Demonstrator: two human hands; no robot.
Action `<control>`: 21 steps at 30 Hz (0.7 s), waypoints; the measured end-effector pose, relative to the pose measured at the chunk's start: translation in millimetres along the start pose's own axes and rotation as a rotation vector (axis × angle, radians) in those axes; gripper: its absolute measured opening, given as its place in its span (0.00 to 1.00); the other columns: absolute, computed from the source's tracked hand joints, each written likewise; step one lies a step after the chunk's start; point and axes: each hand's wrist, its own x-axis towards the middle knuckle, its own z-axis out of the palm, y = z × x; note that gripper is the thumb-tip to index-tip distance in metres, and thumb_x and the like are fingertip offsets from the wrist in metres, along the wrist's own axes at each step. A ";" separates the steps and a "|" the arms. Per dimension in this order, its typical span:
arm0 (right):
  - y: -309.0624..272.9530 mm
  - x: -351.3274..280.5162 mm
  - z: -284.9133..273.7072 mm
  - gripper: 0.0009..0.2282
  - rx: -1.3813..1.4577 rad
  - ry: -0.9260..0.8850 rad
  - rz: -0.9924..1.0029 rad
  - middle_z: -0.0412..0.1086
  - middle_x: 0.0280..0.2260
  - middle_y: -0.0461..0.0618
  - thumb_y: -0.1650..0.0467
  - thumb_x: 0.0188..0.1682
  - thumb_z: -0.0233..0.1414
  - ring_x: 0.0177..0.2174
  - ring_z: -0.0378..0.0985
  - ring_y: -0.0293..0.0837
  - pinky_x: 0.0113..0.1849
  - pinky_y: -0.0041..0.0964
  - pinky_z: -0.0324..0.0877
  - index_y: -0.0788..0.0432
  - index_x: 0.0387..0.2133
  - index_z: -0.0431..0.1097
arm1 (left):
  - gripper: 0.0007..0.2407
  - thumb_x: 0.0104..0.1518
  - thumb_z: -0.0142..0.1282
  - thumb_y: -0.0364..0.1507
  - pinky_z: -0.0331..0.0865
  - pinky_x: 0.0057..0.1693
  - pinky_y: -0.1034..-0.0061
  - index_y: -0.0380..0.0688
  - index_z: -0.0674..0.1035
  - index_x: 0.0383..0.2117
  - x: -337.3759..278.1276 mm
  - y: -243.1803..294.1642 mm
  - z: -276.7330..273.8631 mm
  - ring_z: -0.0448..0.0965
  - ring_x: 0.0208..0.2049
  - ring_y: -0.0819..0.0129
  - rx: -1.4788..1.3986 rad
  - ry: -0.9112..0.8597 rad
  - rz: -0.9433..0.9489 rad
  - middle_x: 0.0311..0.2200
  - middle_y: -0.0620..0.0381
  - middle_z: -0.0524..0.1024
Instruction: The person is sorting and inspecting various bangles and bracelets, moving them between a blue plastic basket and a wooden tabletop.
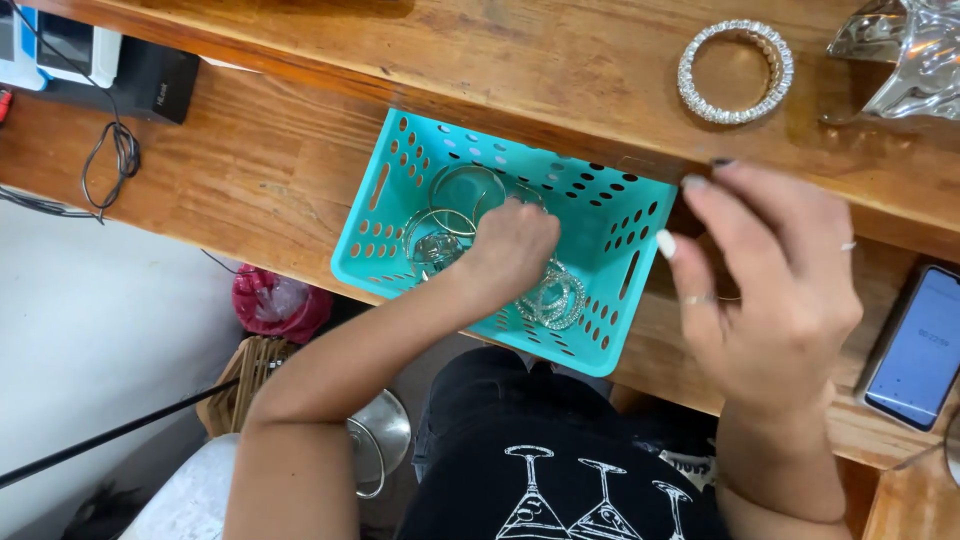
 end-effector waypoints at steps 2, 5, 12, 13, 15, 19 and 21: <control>-23.1 -9.1 -5.9 0.12 0.046 -0.041 0.049 0.72 0.48 0.73 0.73 0.59 0.54 0.47 0.75 0.66 0.52 0.57 0.70 0.76 0.46 0.75 | 0.05 0.50 0.63 0.19 0.80 0.32 0.66 0.45 0.84 0.29 5.9 10.2 -18.0 0.82 0.33 0.57 -0.066 -0.163 -0.039 0.27 0.55 0.80; -44.8 -18.7 -7.5 0.11 0.128 -0.100 0.110 0.73 0.44 0.68 0.73 0.54 0.54 0.42 0.77 0.61 0.48 0.51 0.73 0.73 0.42 0.75 | 0.03 0.58 0.60 0.21 0.81 0.34 0.67 0.44 0.83 0.33 14.9 12.0 -24.2 0.84 0.30 0.59 -0.100 -0.322 -0.068 0.27 0.56 0.80; -44.0 -61.8 14.5 0.08 0.123 -0.100 0.309 0.75 0.44 0.60 0.73 0.54 0.55 0.42 0.81 0.53 0.46 0.42 0.75 0.66 0.42 0.76 | 0.10 0.47 0.53 0.22 0.71 0.36 0.56 0.38 0.79 0.37 -25.2 -0.1 -36.8 0.78 0.34 0.46 -0.012 0.136 0.176 0.32 0.45 0.79; -41.9 -66.9 19.7 0.08 0.114 -0.094 0.321 0.75 0.44 0.60 0.73 0.54 0.55 0.42 0.81 0.53 0.46 0.42 0.75 0.66 0.42 0.76 | 0.10 0.47 0.53 0.22 0.71 0.36 0.56 0.38 0.79 0.37 -41.8 1.2 -58.3 0.78 0.34 0.46 -0.011 0.133 0.191 0.32 0.45 0.79; -38.4 -76.3 31.5 0.14 0.230 -0.018 0.382 0.68 0.53 0.68 0.77 0.55 0.55 0.36 0.81 0.47 0.46 0.38 0.80 0.68 0.54 0.68 | 0.11 0.45 0.38 0.10 0.65 0.45 0.53 0.37 0.67 0.31 -76.3 1.0 -101.7 0.67 0.24 0.46 -0.403 0.296 0.371 0.23 0.48 0.70; -30.9 -83.0 35.0 0.21 0.286 -0.094 0.347 0.62 0.60 0.71 0.74 0.54 0.54 0.51 0.75 0.55 0.48 0.39 0.80 0.68 0.60 0.61 | 0.06 0.61 0.43 0.16 0.57 0.67 0.43 0.39 0.71 0.40 -110.5 8.8 -138.5 0.71 0.40 0.50 -0.621 0.326 0.597 0.34 0.51 0.70; -32.5 -88.1 27.0 0.12 0.399 -0.106 0.438 0.74 0.43 0.59 0.71 0.55 0.48 0.39 0.78 0.51 0.44 0.38 0.72 0.66 0.48 0.72 | 0.06 0.67 0.49 0.19 0.53 0.70 0.44 0.43 0.70 0.45 -114.8 12.7 -139.7 0.70 0.44 0.52 -0.818 0.268 0.671 0.35 0.54 0.71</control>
